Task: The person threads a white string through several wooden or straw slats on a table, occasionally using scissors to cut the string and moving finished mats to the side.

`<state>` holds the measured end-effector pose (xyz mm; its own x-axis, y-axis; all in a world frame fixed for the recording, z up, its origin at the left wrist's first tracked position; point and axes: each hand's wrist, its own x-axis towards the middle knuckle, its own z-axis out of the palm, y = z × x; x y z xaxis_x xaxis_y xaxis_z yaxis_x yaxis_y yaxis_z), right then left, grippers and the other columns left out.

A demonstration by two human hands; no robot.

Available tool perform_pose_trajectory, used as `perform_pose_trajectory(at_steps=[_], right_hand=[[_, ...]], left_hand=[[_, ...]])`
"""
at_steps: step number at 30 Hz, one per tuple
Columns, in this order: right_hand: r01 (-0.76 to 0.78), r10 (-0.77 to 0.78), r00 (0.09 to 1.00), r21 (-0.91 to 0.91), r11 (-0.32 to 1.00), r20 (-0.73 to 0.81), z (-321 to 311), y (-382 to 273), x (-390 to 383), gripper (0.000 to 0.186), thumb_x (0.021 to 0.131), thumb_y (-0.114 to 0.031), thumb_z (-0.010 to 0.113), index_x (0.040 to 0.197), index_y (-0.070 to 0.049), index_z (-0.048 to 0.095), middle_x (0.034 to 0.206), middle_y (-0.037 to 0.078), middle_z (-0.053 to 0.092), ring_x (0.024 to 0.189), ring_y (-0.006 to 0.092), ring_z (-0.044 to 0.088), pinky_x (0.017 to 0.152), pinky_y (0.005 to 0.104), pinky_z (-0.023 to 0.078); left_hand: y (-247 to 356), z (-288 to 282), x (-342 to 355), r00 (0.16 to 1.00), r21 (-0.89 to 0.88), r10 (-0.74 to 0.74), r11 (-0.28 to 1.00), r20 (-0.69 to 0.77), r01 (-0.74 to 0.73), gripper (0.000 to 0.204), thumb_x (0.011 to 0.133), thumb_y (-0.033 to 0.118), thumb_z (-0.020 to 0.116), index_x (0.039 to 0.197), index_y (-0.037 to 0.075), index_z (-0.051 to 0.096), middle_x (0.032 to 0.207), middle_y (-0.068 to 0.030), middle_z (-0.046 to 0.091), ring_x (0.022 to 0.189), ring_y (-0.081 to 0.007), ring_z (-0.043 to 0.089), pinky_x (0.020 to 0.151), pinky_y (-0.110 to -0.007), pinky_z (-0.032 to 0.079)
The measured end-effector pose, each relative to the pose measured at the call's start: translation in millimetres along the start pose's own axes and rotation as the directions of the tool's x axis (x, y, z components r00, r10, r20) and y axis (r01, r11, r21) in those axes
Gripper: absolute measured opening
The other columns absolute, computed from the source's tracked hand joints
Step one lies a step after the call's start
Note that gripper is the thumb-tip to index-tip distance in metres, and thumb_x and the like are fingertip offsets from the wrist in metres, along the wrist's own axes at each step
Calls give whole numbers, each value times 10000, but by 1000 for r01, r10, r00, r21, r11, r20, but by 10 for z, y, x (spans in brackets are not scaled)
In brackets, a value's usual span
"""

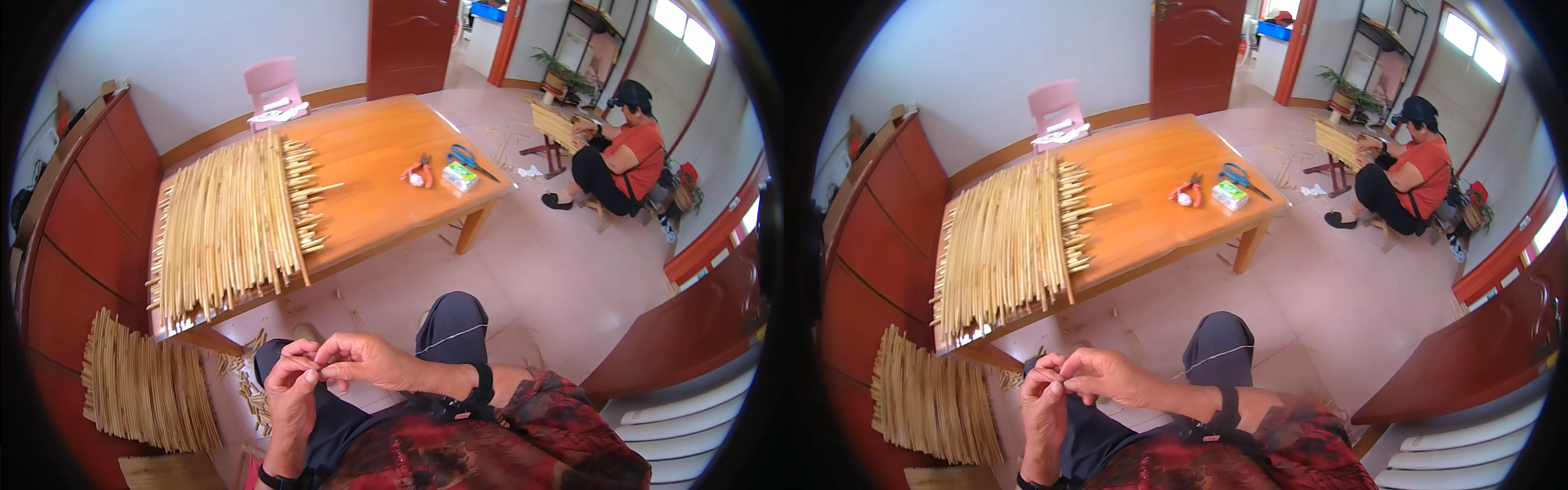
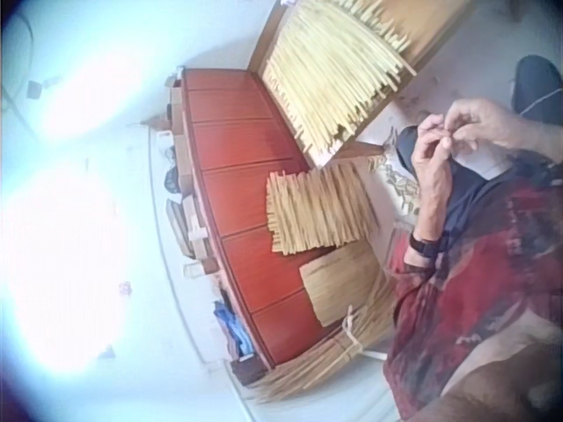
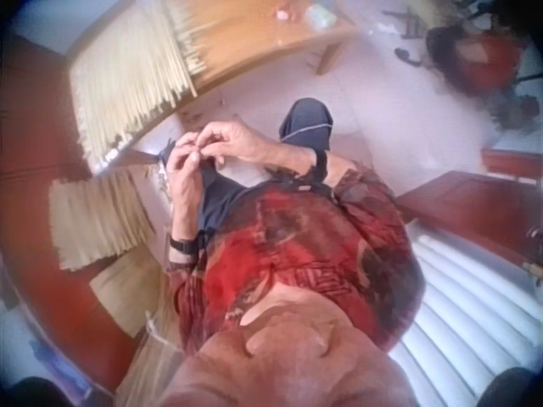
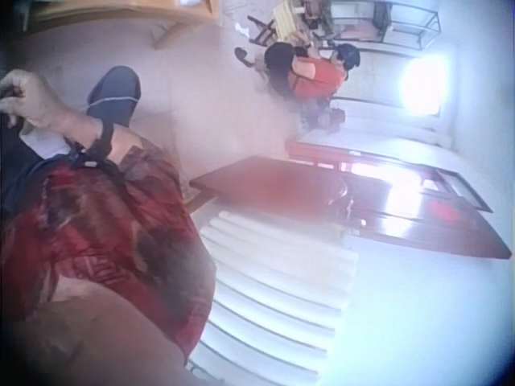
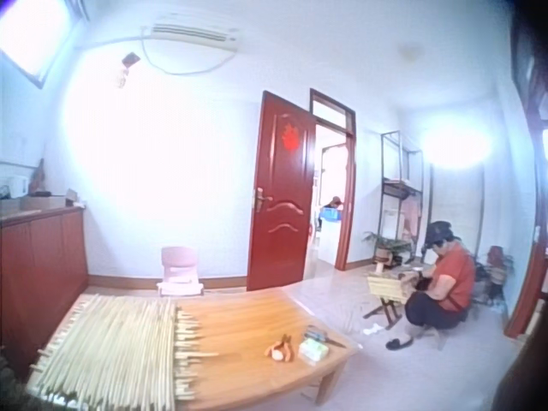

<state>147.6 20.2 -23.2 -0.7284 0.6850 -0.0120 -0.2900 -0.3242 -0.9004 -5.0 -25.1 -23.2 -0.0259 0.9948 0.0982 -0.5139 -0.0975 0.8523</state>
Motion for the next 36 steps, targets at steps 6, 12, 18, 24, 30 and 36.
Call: perform_pose_trajectory(at_steps=[6,12,18,24,30,36], right_hand=[[-9,12,1000,-138,990,22,60,-28,12,164,832,-114,553,961,-12,544,845,0,548,765,46,492,687,185,407],[0,-2,1000,-241,970,-9,64,-55,-13,133,835,-111,545,919,-8,562,818,-12,544,780,37,471,697,183,394],[111,-119,993,-276,955,-11,55,-80,-4,128,837,-101,521,924,-13,554,809,-11,541,771,42,470,698,192,391],[94,-109,994,-326,941,-27,-18,-142,28,122,837,-131,521,893,-26,550,773,-40,524,706,19,433,641,170,374],[91,-142,987,-485,870,-70,-343,-51,-113,145,834,-155,529,882,-21,554,736,-41,509,689,31,443,626,183,386],[-43,-121,964,-586,809,-238,-828,-89,-511,151,826,-163,539,863,-21,573,719,-19,534,672,45,459,620,197,396]], left_hand=[[69,17,-65,1000,-7,27,1000,-13,-27,93,707,31,636,783,25,582,992,-106,505,921,-172,479,818,-291,385],[61,-54,-108,997,-33,54,998,63,-52,108,728,29,618,833,15,595,984,-95,507,897,-160,496,814,-286,388],[20,46,-43,986,163,167,972,11,-167,88,754,23,582,834,-11,592,953,-108,506,767,-151,528,670,-245,450],[29,65,54,980,140,160,980,-114,-144,36,794,19,518,765,7,538,898,-115,509,693,-153,518,619,-253,440],[268,-159,67,940,-149,84,979,-330,-140,56,864,117,482,868,64,501,917,-73,569,829,-177,594,527,-240,467],[405,-846,47,856,-182,191,933,-480,-310,121,863,183,499,902,69,508,831,-27,571,764,-118,583,503,-194,478]])
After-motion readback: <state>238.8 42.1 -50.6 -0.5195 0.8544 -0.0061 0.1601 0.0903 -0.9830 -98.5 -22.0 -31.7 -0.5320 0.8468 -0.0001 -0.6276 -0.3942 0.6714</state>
